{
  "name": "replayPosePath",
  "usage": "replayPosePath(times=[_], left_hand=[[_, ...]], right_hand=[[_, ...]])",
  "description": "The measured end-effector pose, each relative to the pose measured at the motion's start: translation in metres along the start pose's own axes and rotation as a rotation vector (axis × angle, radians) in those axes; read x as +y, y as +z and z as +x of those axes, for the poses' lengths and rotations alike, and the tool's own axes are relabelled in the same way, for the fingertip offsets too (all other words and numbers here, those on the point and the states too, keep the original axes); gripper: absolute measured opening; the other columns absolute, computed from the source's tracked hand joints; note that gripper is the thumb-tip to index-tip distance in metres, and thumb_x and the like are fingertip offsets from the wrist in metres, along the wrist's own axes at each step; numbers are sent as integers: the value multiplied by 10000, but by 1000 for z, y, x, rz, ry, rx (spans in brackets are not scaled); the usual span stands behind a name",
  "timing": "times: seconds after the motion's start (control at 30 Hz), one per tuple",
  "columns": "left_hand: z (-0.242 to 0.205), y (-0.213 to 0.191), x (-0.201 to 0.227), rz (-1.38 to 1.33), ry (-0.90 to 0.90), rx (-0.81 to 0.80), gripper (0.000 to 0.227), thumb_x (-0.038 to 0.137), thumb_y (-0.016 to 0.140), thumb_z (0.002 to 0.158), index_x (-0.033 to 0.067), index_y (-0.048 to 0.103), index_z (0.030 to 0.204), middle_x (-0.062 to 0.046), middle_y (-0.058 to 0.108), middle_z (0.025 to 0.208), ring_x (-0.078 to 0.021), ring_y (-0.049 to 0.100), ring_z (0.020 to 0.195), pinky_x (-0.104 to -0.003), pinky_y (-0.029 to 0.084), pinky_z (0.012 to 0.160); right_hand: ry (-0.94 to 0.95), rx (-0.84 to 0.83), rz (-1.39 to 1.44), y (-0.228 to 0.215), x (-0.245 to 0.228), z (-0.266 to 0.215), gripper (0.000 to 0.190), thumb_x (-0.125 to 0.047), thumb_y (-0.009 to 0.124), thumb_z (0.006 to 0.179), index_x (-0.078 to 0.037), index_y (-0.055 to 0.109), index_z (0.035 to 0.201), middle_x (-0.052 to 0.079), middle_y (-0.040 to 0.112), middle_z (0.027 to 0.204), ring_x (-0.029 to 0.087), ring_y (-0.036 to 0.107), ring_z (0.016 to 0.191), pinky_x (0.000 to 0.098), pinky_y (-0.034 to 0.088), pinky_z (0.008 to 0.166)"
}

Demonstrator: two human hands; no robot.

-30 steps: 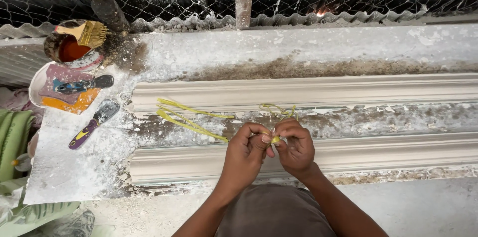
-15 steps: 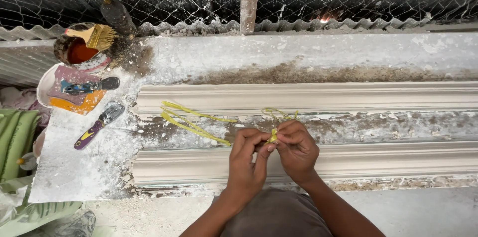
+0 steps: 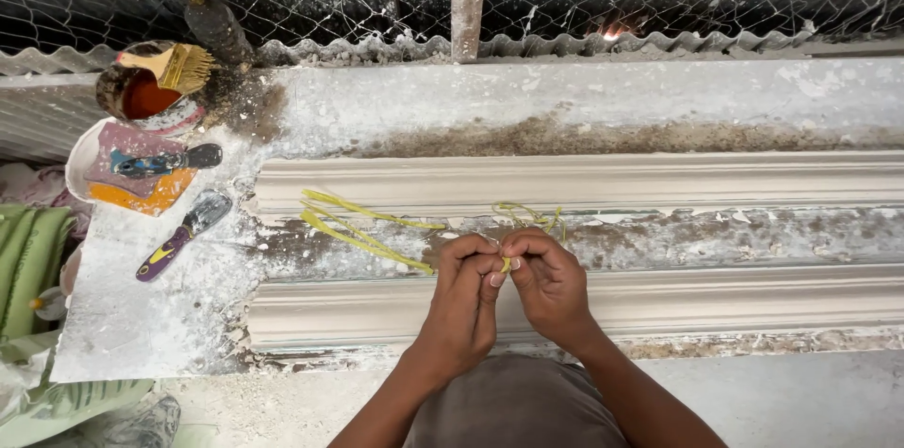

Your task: Tying together several thin yellow plastic strips into a bundle while working at a workshop bench.

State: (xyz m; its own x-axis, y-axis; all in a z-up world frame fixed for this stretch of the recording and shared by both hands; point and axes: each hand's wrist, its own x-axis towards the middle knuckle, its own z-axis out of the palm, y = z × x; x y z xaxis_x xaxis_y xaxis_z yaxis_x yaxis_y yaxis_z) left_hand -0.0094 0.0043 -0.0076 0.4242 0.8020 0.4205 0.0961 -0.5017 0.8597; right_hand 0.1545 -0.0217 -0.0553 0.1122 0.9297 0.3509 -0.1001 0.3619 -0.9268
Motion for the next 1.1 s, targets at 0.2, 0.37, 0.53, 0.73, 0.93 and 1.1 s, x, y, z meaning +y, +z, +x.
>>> replayPosePath(times=[0.2, 0.37, 0.53, 0.73, 0.93, 1.1], left_hand=[[1, -5, -8, -109, -57, -83, 98, 19, 497, 1049, -1, 586, 1083, -130, 521, 1236, -261, 601, 1078, -330, 528, 927], [-1, 12, -13, -229, -61, 44, 95, 62, 541, 1085, -3, 609, 1094, -119, 528, 1219, -234, 601, 1089, -317, 530, 946], [-2, 21, -19, -482, -249, 206, 135, 131, 573, 1065, 6, 622, 1078, -90, 506, 1198, -169, 589, 1066, -302, 569, 906], [5, 17, -5, -515, -251, 239, 154, 134, 599, 1053, -13, 627, 1092, -96, 527, 1132, -159, 633, 922, -286, 577, 819], [5, 10, -1, -38, -187, 199, 163, 156, 583, 1073, -1, 620, 1051, -118, 659, 871, -160, 598, 689, -314, 483, 604], [7, 9, 5, -68, -371, 118, 171, 204, 595, 1043, 41, 625, 1001, -68, 613, 649, -142, 508, 497, -318, 396, 475]], right_hand=[[72, -162, 259, -16, 7, 10, 121, 29, 641, 1013, -14, 571, 1102, 90, 563, 1172, 174, 571, 1152, 343, 498, 1056], [89, -143, 40, -20, 2, 13, 142, 4, 682, 998, -37, 657, 1132, 93, 630, 1173, 194, 613, 1159, 355, 528, 1025], [-33, -143, -328, -3, -20, 18, 250, -4, 691, 942, -24, 697, 1191, 113, 682, 1199, 245, 616, 1222, 379, 508, 1038], [-128, 6, -346, -1, -5, 12, 140, -13, 731, 955, -67, 703, 1080, 74, 728, 1135, 247, 665, 1156, 370, 554, 1017], [-26, 59, -171, 4, 10, -2, 114, -8, 676, 986, -46, 665, 1092, 114, 720, 1156, 226, 663, 1140, 378, 534, 1014], [-157, 93, -200, 10, 5, -2, 104, -24, 664, 1011, -52, 621, 1101, 112, 693, 1125, 198, 646, 1091, 355, 530, 971]])
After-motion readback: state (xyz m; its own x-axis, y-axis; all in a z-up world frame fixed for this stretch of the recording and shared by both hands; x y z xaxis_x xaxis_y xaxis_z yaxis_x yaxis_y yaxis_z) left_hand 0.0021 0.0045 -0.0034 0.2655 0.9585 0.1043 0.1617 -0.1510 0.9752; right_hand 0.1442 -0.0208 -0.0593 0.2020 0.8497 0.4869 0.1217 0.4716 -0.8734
